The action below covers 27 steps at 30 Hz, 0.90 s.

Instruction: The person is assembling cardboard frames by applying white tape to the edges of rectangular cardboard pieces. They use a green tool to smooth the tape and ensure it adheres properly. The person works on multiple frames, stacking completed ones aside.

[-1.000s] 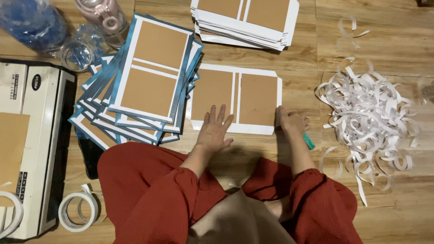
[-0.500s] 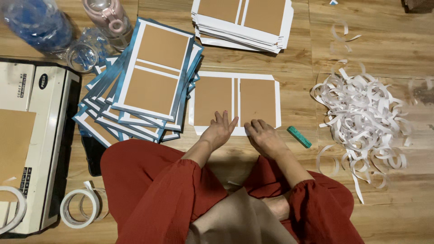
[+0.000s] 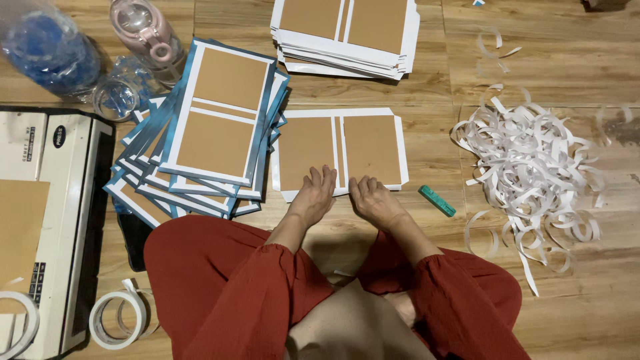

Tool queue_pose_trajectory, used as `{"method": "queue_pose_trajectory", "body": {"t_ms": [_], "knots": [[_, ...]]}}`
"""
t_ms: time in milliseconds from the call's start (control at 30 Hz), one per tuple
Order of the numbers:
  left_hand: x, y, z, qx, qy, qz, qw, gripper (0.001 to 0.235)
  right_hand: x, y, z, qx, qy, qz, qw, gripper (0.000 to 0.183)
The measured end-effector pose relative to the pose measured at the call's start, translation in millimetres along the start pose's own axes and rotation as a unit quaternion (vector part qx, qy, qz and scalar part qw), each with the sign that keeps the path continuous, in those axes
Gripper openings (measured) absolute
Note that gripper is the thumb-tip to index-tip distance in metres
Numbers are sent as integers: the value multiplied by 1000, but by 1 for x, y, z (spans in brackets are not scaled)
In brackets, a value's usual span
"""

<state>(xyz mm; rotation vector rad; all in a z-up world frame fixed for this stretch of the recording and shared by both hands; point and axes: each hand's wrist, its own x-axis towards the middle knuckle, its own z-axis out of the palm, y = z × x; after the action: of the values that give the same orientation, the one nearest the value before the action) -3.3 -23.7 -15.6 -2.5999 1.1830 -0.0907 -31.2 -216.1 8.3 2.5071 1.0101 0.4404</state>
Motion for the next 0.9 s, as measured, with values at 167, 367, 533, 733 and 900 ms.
{"method": "queue_pose_trajectory", "body": {"t_ms": [167,367,533,733,900], "knots": [[6,-8,18,66,214,-11,975,39,7,14,-14,125,18,62,990,43],[16,-21,17,-7,224,-31,974,47,5,26,16,174,40,98,979,35],[29,-53,-21,-147,70,-34,986,42,29,47,19,305,-96,187,929,33],[36,-57,-18,-186,-23,-11,982,39,70,82,0,272,-367,193,868,43],[34,-51,-19,-167,-43,-22,985,33,44,40,32,187,-308,230,904,59]]}}
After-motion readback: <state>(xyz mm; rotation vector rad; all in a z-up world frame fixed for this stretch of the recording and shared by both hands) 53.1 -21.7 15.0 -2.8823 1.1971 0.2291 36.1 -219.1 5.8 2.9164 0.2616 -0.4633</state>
